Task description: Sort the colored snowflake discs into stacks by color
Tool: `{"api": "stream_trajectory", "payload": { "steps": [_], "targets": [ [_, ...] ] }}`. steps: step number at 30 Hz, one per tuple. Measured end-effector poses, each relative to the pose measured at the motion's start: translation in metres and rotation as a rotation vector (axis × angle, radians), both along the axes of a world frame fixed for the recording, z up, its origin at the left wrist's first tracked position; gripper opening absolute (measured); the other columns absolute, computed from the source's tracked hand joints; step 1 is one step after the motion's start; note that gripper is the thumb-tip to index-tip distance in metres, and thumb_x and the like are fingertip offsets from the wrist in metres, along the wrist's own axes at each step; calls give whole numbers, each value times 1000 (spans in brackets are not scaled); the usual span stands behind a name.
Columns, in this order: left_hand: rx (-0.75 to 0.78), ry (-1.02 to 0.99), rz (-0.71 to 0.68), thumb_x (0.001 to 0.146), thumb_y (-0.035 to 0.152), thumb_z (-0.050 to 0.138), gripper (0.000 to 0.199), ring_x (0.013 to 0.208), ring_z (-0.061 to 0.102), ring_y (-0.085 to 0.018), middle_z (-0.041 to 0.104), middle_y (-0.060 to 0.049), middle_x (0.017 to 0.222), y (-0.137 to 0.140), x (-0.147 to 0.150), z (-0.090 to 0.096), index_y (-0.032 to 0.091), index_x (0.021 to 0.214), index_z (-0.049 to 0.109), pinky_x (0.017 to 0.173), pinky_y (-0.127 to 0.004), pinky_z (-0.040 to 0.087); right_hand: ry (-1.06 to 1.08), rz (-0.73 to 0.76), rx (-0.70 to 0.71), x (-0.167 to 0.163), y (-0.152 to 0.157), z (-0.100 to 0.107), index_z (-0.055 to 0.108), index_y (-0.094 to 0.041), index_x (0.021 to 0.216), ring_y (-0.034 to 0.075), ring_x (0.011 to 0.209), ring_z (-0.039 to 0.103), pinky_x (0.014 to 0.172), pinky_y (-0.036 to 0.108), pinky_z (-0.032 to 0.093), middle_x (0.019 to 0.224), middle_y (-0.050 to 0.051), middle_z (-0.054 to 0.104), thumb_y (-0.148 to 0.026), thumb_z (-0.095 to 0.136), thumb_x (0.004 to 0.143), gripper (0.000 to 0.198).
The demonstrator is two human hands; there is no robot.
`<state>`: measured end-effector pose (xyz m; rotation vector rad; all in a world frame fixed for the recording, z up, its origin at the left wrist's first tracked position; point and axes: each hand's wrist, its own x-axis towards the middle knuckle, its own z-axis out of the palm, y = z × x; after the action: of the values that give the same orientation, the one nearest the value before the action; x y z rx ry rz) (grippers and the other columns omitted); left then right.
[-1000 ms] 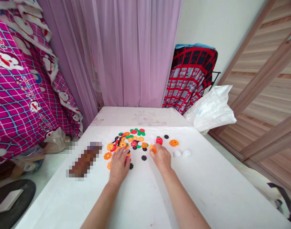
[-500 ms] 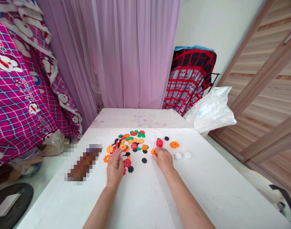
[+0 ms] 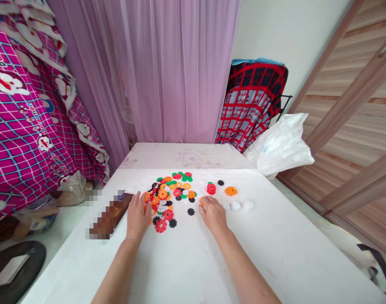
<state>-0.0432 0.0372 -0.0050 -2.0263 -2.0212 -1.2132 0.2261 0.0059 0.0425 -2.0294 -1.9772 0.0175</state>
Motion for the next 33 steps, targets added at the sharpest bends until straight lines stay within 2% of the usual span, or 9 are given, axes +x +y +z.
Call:
{"api": "stream_trajectory", "payload": {
  "steps": [6, 13, 17, 20, 24, 26, 28, 30, 33],
  "targets": [
    [-235, 68, -28, 88, 40, 43, 56, 135, 38, -38, 46, -24, 142, 18, 6, -9, 6, 131, 51, 110, -56, 28, 119, 125, 144, -13, -10, -28, 67, -23, 90, 15, 93, 60, 76, 21, 39, 98, 2, 69, -18, 48, 89, 19],
    [-231, -30, -146, 90, 38, 43, 52, 137, 37, -31, 45, -19, 145, 27, 49, -7, 12, 135, 49, 113, -53, 25, 206, 100, 174, -13, -9, -41, 66, -23, 86, 15, 88, 60, 74, 22, 40, 90, 2, 69, -19, 50, 86, 17],
    [-225, -119, -239, 94, 41, 36, 48, 136, 40, -24, 47, -12, 145, 31, 65, -4, 19, 135, 51, 113, -44, 32, 258, 94, 186, -11, -9, -44, 66, -23, 84, 16, 85, 60, 73, 23, 40, 87, 2, 68, -19, 50, 86, 16],
    [-217, -190, -257, 98, 42, 24, 51, 136, 41, -18, 46, -8, 147, 26, 56, 1, 21, 137, 49, 111, -37, 36, 289, 126, 217, -9, -9, -47, 66, -22, 83, 16, 85, 60, 75, 23, 41, 86, 2, 67, -18, 49, 84, 17],
    [-234, -206, -266, 96, 49, 28, 54, 135, 42, -20, 45, -11, 147, 2, 25, 0, 20, 135, 51, 111, -39, 35, 306, 137, 246, -7, -7, -52, 65, -22, 81, 16, 82, 59, 74, 24, 41, 82, 2, 66, -17, 50, 83, 16],
    [-264, -50, -376, 90, 58, 38, 62, 139, 36, -24, 35, -11, 153, -16, 13, -5, 23, 141, 44, 112, -42, 33, 307, 142, 246, -7, -7, -53, 65, -22, 81, 16, 81, 59, 74, 24, 41, 82, 2, 66, -18, 50, 83, 16],
    [-256, 163, -461, 79, 69, 50, 85, 143, 26, -31, 24, -15, 157, -32, 9, -12, 21, 147, 34, 113, -49, 28, 309, 154, 248, -7, -7, -52, 66, -23, 82, 16, 82, 60, 74, 24, 42, 84, 2, 67, -18, 50, 83, 17],
    [-235, 327, -473, 70, 76, 54, 101, 144, 22, -36, 23, -18, 157, -41, 13, -17, 19, 150, 27, 113, -56, 23, 307, 172, 253, -8, -8, -51, 67, -24, 85, 16, 85, 60, 75, 24, 42, 88, 2, 68, -19, 50, 83, 17],
    [-261, 418, -398, 74, 77, 48, 98, 143, 24, -37, 24, -21, 155, -35, 27, -15, 17, 149, 28, 113, -58, 22, 293, 190, 256, -10, -9, -50, 68, -24, 88, 16, 88, 61, 76, 23, 42, 91, 1, 69, -19, 51, 84, 18]
  ]
}}
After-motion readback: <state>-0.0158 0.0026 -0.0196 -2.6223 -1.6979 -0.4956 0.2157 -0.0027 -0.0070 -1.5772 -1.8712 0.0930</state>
